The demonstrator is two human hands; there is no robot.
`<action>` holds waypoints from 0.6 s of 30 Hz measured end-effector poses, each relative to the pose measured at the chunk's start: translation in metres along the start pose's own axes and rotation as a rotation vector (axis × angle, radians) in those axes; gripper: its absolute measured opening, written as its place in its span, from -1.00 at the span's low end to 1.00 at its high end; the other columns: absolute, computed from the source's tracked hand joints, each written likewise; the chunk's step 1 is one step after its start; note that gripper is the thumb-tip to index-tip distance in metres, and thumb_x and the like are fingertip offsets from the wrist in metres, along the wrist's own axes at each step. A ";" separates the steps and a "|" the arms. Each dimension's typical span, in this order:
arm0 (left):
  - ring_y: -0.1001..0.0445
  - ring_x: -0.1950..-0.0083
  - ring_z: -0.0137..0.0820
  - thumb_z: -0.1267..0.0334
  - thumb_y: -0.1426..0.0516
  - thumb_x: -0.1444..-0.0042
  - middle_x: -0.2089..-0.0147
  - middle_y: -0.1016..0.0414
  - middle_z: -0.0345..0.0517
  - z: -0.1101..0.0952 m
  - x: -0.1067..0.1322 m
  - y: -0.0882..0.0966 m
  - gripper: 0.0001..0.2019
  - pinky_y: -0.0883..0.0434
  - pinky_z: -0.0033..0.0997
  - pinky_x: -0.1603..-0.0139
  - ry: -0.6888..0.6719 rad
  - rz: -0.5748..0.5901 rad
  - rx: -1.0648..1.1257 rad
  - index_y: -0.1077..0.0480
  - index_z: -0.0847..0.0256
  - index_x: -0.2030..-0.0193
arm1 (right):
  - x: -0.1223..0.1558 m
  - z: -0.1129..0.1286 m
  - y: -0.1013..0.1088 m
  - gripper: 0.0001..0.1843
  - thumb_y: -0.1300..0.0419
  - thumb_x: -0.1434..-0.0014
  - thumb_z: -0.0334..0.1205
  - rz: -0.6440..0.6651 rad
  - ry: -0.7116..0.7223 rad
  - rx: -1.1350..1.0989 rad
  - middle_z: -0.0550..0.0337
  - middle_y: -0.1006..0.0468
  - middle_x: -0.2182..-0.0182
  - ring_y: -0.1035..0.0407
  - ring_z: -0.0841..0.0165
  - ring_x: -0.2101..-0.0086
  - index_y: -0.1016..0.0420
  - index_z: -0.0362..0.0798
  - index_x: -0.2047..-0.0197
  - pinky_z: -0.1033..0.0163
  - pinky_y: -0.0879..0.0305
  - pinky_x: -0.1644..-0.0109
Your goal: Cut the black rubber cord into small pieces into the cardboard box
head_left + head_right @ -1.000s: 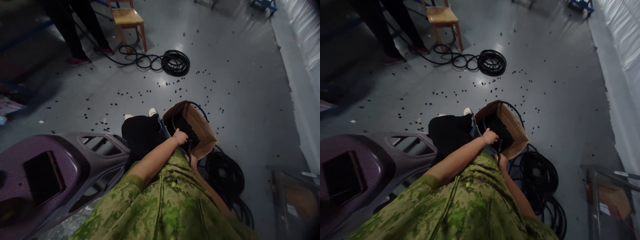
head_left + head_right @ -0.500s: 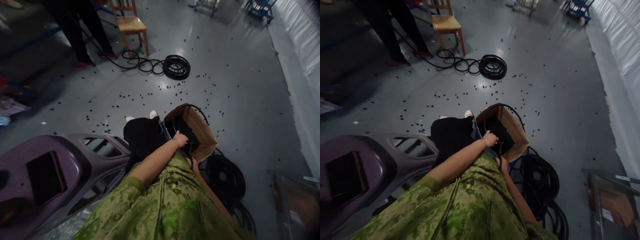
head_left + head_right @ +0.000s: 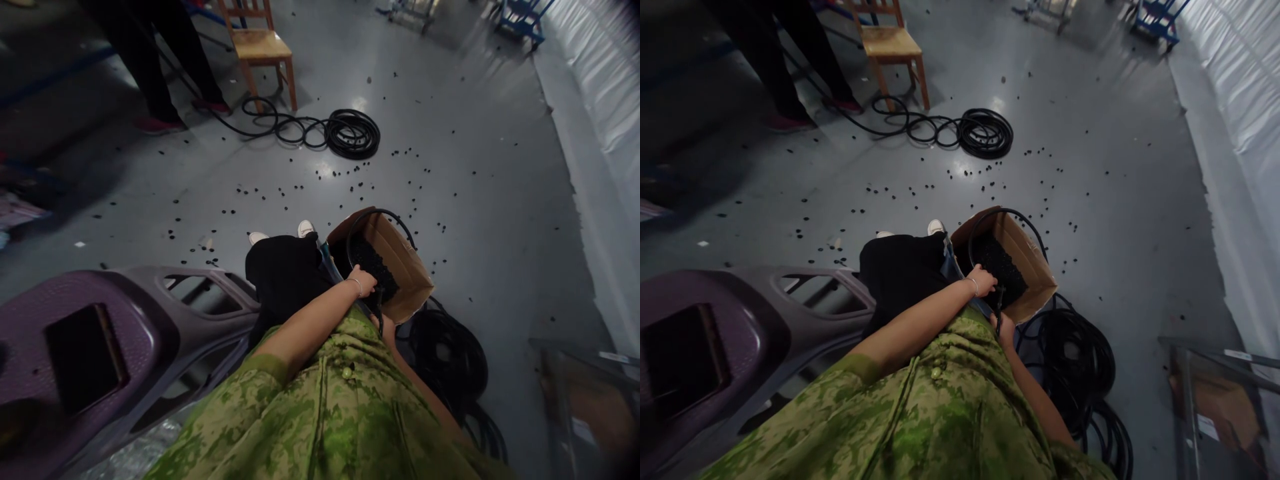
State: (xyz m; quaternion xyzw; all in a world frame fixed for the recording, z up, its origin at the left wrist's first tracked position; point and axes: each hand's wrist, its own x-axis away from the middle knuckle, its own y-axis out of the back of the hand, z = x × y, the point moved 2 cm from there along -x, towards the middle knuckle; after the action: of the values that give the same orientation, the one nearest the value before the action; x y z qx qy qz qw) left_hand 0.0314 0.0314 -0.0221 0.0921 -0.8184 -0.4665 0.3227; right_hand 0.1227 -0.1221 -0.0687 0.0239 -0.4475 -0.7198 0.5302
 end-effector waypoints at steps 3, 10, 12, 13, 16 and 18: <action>-0.47 0.04 -0.18 0.21 -0.10 -0.17 0.11 -0.57 0.00 -0.001 0.001 0.002 -0.82 -0.09 -0.09 -0.06 0.008 0.011 -0.012 -0.50 0.14 0.18 | -0.001 -0.001 -0.001 -0.79 -0.02 0.11 -0.09 -0.016 -0.002 0.000 0.15 -0.31 0.64 -0.19 0.32 0.49 -0.14 0.02 0.64 0.22 -0.12 0.35; -0.47 0.05 -0.16 0.23 -0.14 -0.13 0.13 -0.57 0.04 -0.001 0.004 0.008 -0.84 -0.09 -0.12 -0.06 0.025 0.045 0.023 -0.51 0.21 0.22 | -0.005 -0.008 -0.004 -0.69 -0.03 0.20 0.06 -0.044 -0.011 -0.042 0.19 -0.26 0.70 -0.16 0.33 0.52 -0.14 0.01 0.69 0.25 -0.12 0.39; -0.47 0.04 -0.13 0.23 -0.13 -0.14 0.12 -0.57 0.06 0.000 0.006 0.009 -0.82 -0.09 -0.11 -0.06 0.034 0.039 0.017 -0.51 0.23 0.19 | -0.004 -0.010 -0.004 -0.67 -0.03 0.21 0.09 -0.037 -0.007 -0.068 0.18 -0.29 0.69 -0.19 0.32 0.51 -0.17 0.00 0.68 0.24 -0.14 0.38; -0.46 0.02 -0.12 0.22 -0.11 -0.16 0.11 -0.56 0.07 0.000 0.006 0.011 -0.80 -0.09 -0.11 -0.06 0.042 0.024 0.011 -0.50 0.23 0.17 | -0.003 -0.010 -0.003 -0.66 -0.03 0.21 0.11 -0.031 -0.003 -0.083 0.17 -0.31 0.67 -0.20 0.30 0.50 -0.19 -0.01 0.67 0.23 -0.16 0.37; -0.45 0.00 -0.13 0.20 -0.06 -0.20 0.08 -0.55 0.07 0.001 0.008 0.014 -0.76 -0.10 -0.13 -0.04 0.067 -0.048 0.012 -0.48 0.21 0.12 | 0.001 -0.010 0.001 -0.63 -0.02 0.18 0.12 -0.004 0.013 -0.134 0.15 -0.41 0.60 -0.28 0.27 0.45 -0.29 -0.03 0.62 0.23 -0.23 0.32; -0.45 0.01 -0.17 0.19 -0.04 -0.21 0.07 -0.55 0.05 0.000 0.009 0.016 -0.76 -0.10 -0.15 -0.02 0.073 -0.087 0.031 -0.47 0.19 0.11 | 0.003 -0.009 0.004 -0.65 -0.01 0.16 0.08 0.010 0.013 -0.156 0.16 -0.46 0.56 -0.33 0.26 0.41 -0.36 -0.04 0.57 0.25 -0.27 0.29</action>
State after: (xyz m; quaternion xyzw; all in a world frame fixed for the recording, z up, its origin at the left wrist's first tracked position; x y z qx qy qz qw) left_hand 0.0268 0.0365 -0.0055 0.1496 -0.8084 -0.4637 0.3301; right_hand 0.1294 -0.1308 -0.0700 -0.0150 -0.3868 -0.7497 0.5367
